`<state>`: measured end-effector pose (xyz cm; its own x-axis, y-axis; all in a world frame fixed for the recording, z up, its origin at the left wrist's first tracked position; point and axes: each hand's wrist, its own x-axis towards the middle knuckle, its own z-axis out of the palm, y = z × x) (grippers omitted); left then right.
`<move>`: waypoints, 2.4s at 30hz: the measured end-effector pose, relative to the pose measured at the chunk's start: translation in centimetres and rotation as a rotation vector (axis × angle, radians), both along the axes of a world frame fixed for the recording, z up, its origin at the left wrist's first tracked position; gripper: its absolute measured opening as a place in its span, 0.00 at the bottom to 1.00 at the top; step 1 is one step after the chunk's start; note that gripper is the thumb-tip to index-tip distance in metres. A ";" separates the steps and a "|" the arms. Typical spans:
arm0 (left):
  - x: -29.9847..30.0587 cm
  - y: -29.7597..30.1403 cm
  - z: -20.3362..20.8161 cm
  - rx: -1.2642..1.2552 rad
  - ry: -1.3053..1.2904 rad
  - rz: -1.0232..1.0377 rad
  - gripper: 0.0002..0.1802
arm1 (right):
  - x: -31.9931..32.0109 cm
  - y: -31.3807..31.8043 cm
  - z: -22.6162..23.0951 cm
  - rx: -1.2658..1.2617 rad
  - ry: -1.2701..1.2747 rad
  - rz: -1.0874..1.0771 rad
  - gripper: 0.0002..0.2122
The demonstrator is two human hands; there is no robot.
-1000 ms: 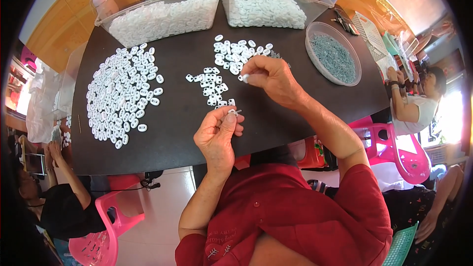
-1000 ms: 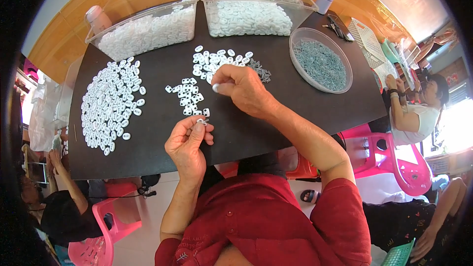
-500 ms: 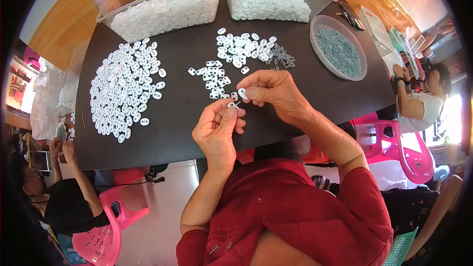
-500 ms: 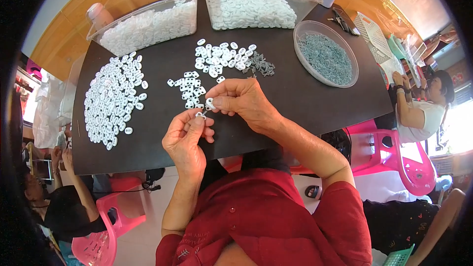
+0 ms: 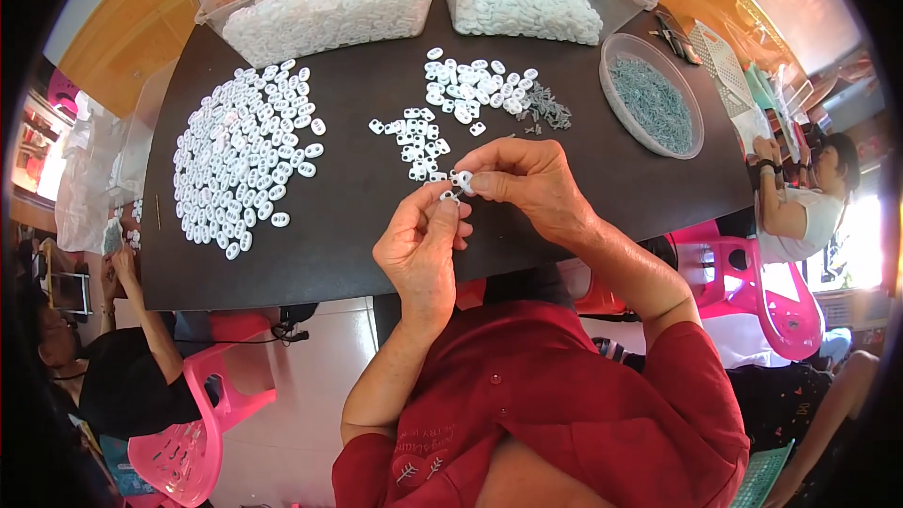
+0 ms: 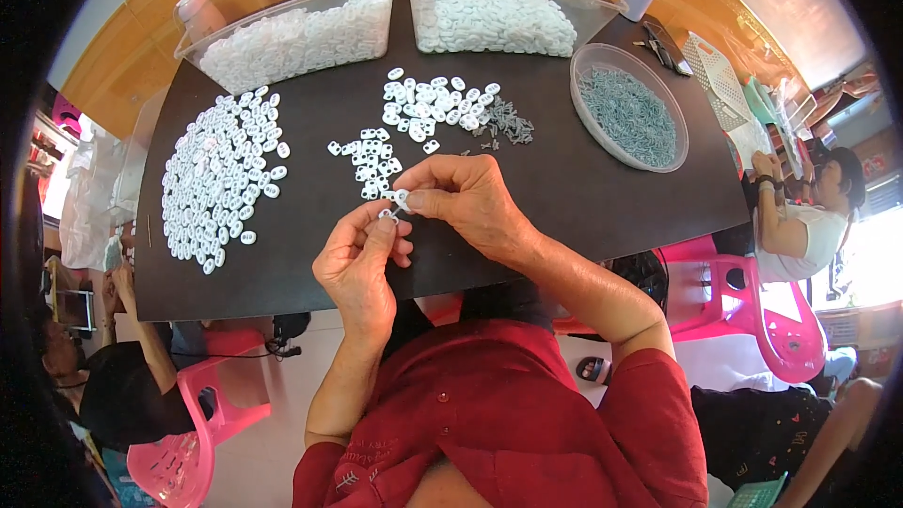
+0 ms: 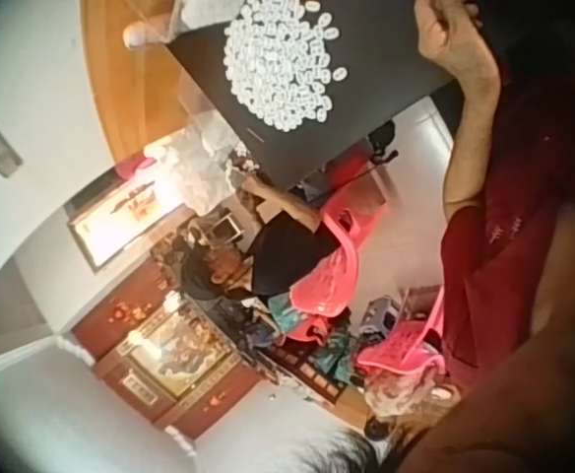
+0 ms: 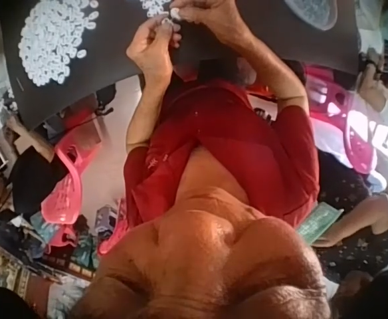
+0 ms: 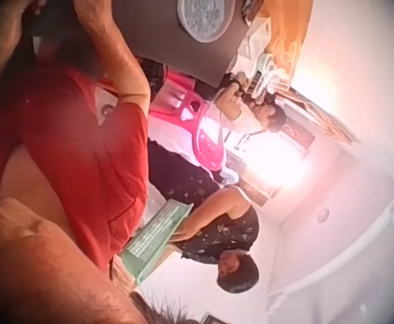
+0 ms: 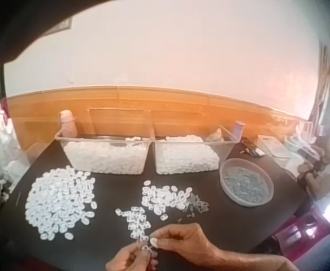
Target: Manually assembling small plastic components with metal clips or pins.
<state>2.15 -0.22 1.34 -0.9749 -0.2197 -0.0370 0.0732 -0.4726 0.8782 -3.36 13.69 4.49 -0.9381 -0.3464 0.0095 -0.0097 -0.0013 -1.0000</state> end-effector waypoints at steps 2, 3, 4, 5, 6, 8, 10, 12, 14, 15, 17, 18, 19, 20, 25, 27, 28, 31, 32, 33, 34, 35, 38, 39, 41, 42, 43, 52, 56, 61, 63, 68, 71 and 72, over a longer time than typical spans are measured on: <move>0.0 0.0 -0.1 -0.001 -0.001 0.002 0.09 | -0.1 0.1 -0.1 0.042 0.010 0.010 0.07; 0.0 0.0 -0.2 -0.003 0.014 0.006 0.09 | -0.1 0.1 0.0 0.083 0.020 0.018 0.07; 0.0 0.0 -0.2 -0.006 0.030 0.009 0.09 | 0.0 0.1 0.0 0.084 0.021 0.019 0.07; 0.0 0.0 -0.2 -0.005 0.030 0.009 0.09 | 0.0 0.0 0.1 0.100 0.031 0.016 0.07; 0.1 0.1 -0.2 -0.019 0.034 0.014 0.09 | 0.1 -0.1 0.2 0.116 0.041 0.012 0.07; 0.1 0.2 -0.2 -0.033 0.038 0.017 0.09 | 0.2 -0.1 0.3 0.134 0.061 0.008 0.07; 0.1 0.3 -0.1 -0.044 0.031 0.017 0.09 | 0.3 -0.1 0.2 0.151 0.082 0.002 0.07; 0.1 0.4 -0.2 -0.062 0.036 0.027 0.09 | 0.4 -0.2 0.2 0.170 0.103 -0.027 0.07; 0.1 0.6 -0.3 -0.079 0.041 0.037 0.09 | 0.5 -0.1 0.2 0.191 0.118 -0.041 0.07; 0.1 0.6 -0.3 -0.090 0.052 0.049 0.09 | 0.6 -0.1 0.2 0.212 0.134 -0.056 0.07; 0.0 0.7 -0.3 -0.102 0.064 0.061 0.08 | 0.6 -0.1 0.1 0.206 0.135 -0.055 0.07; 0.1 0.8 -0.2 -0.118 0.062 0.065 0.08 | 0.6 -0.2 0.0 0.199 0.135 -0.055 0.07; 0.1 0.8 -0.1 -0.135 0.059 0.069 0.08 | 0.7 -0.2 0.0 0.199 0.135 -0.056 0.07; 0.1 0.8 0.0 -0.136 0.059 0.069 0.08 | 0.8 -0.2 0.0 0.228 0.168 -0.069 0.07; 0.0 0.8 -0.2 -0.094 0.060 0.069 0.08 | 1.1 -0.5 -0.2 0.272 0.226 -0.114 0.08; 0.1 0.9 -0.3 -0.115 0.066 0.076 0.08 | 1.2 -0.7 -0.2 0.295 0.264 -0.124 0.08; 0.1 0.9 -0.4 -0.138 0.072 0.082 0.08 | 1.2 -0.6 -0.4 0.295 0.265 -0.124 0.08; 0.2 0.9 -0.3 -0.129 0.100 0.067 0.09 | 1.4 -0.6 -0.9 0.271 0.296 -0.100 0.08; 0.2 0.8 -0.4 -0.129 0.101 0.066 0.09 | 1.5 -0.7 -0.9 0.267 0.313 -0.093 0.08; 0.2 0.7 -0.5 -0.123 0.106 0.053 0.09 | 1.5 -0.7 -1.0 0.263 0.331 -0.086 0.08; 0.1 0.7 -0.6 -0.118 0.112 0.040 0.10 | 1.4 -0.7 -1.0 0.263 0.331 -0.087 0.08; 0.1 0.6 -0.6 -0.118 0.112 0.039 0.10 | 1.4 -0.6 -1.0 0.266 0.348 -0.082 0.08; 0.1 0.5 -0.7 -0.102 0.104 0.029 0.11 | 1.4 -0.6 -1.0 0.290 0.383 -0.072 0.07; 0.1 0.4 -0.7 -0.074 0.108 0.021 0.11 | 1.4 -0.6 -0.9 0.311 0.403 -0.066 0.07; 0.1 0.4 -0.8 -0.047 0.112 0.011 0.12 | 1.7 -0.9 -0.8 0.262 0.290 -0.104 0.07; 0.0 0.4 -0.9 -0.033 0.113 0.003 0.12 | 1.8 -1.0 -0.8 0.212 0.176 -0.142 0.06; -0.1 0.5 -1.0 -0.018 0.114 -0.004 0.12 | 1.8 -0.9 -0.9 0.211 0.176 -0.144 0.06; 0.0 0.6 -1.4 0.041 0.136 -0.032 0.13 | 2.0 -0.9 -1.3 0.221 0.314 -0.103 0.07; -0.2 0.7 -1.6 0.066 0.147 -0.016 0.14 | 2.2 -0.9 -1.6 0.275 0.402 -0.134 0.10; -0.2 0.7 -1.1 0.064 0.131 -0.032 0.14 | 2.4 -0.8 -1.9 0.262 0.389 -0.153 0.12; -0.3 0.7 -0.9 0.057 0.121 -0.031 0.14 | 2.3 -0.6 -1.8 0.295 0.449 -0.129 0.12; -0.5 0.4 -0.5 0.084 0.096 -0.061 0.14 | 2.5 -1.3 -1.6 0.275 0.589 -0.208 0.11; -0.5 0.4 -0.2 0.134 0.063 -0.053 0.13 | 2.4 -1.2 -1.4 0.359 0.717 -0.217 0.12; -0.6 0.4 0.0 0.160 0.040 -0.049 0.12 | 2.4 -1.2 -1.4 0.408 0.779 -0.214 0.12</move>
